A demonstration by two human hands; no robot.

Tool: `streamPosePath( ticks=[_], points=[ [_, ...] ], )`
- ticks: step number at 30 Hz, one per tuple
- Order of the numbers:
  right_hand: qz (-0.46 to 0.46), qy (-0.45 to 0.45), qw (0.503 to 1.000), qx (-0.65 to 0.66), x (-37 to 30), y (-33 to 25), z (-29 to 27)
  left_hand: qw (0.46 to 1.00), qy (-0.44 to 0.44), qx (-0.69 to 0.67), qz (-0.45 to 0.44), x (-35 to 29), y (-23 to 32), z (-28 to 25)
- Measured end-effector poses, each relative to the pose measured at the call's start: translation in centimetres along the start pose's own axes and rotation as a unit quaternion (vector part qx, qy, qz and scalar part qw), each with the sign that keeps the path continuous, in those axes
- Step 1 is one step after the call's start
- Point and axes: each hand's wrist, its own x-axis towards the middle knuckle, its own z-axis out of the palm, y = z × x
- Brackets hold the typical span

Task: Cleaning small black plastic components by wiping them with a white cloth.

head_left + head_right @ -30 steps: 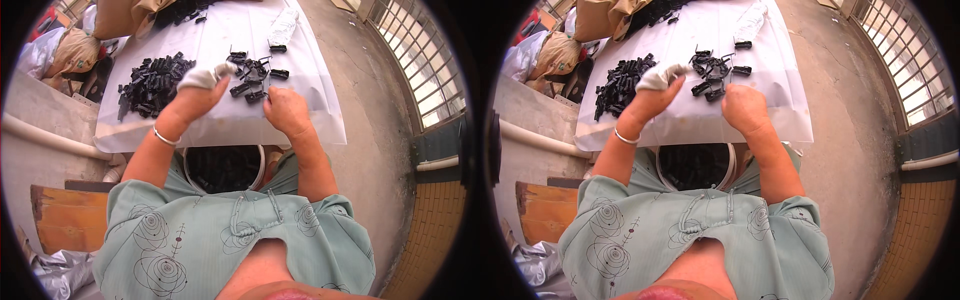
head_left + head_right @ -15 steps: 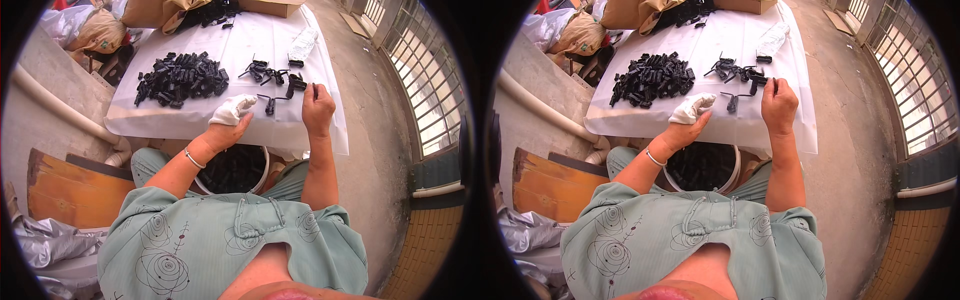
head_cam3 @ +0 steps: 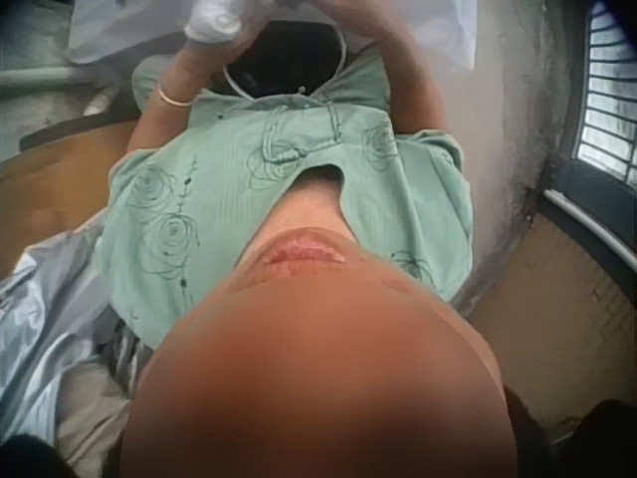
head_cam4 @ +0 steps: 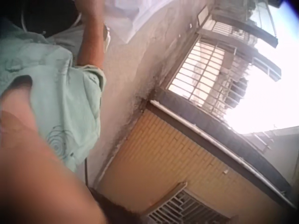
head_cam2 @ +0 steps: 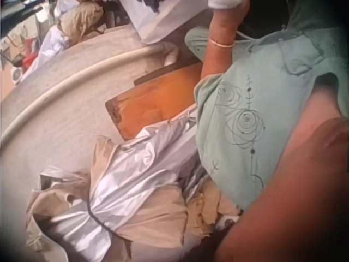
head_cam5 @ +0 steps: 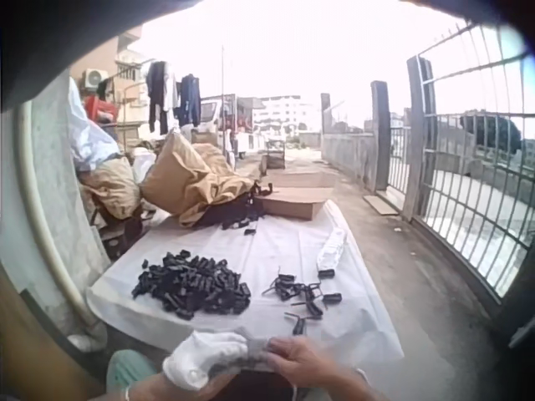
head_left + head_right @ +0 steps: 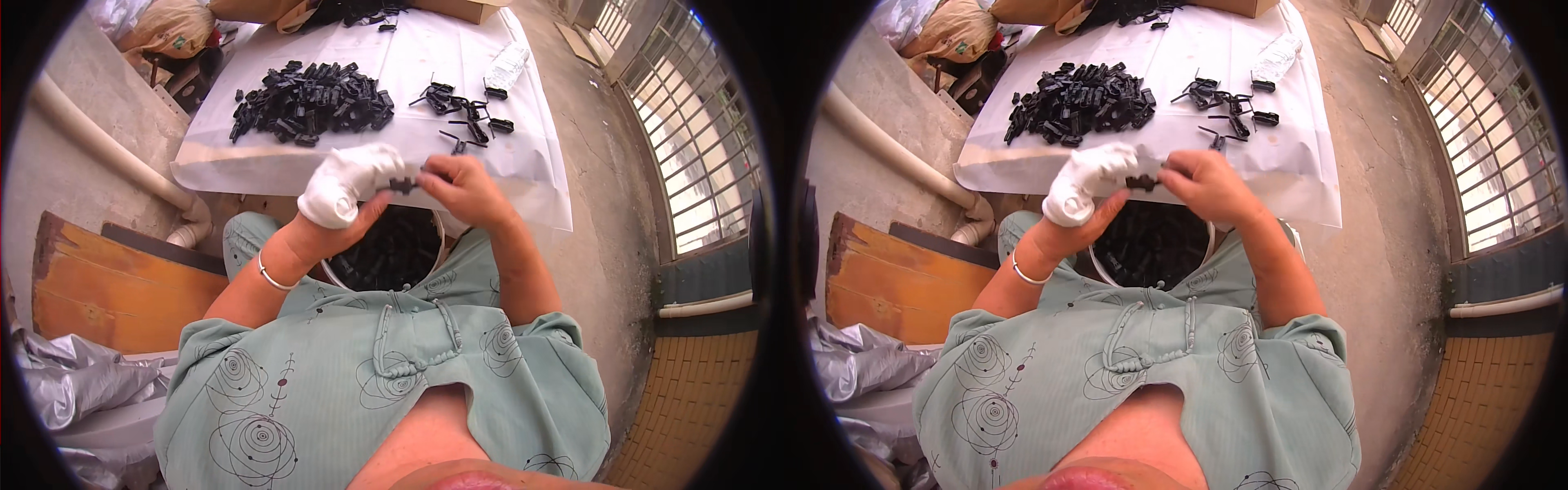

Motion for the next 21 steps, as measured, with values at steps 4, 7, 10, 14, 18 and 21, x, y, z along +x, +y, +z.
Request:
streamPosePath(
  ticks=[4, 7, 10, 14, 18, 21],
  points=[
    [0.098, -0.143, 0.975, 0.142, -1.6, -2.0, 2.4, 0.980, -0.174, -0.037, -0.091, -3.0, 3.4, -2.4],
    [0.132, -0.201, 0.925, 0.294, -1.7, -4.6, 4.8, 0.971, -0.181, -0.093, -0.123, -4.3, 4.2, -3.6],
    [0.099, -0.094, 0.956, 0.260, -1.0, -4.6, 6.6, 0.955, -0.066, -0.242, -0.160, -5.3, 3.8, -3.7],
    [-0.133, 0.116, 0.983, 0.041, -1.0, -5.3, 7.7, 0.888, 0.073, -0.330, -0.313, -5.8, 1.9, -3.3],
    [-0.324, 0.133, 0.928, -0.124, -0.2, -5.1, 9.1, 0.873, 0.125, -0.346, -0.321, -5.3, 0.9, -0.3],
    [-0.340, 0.140, 0.921, -0.128, -0.1, -5.5, 8.6, 0.873, 0.140, -0.356, -0.304, -5.1, 0.1, 0.9]
  ],
)
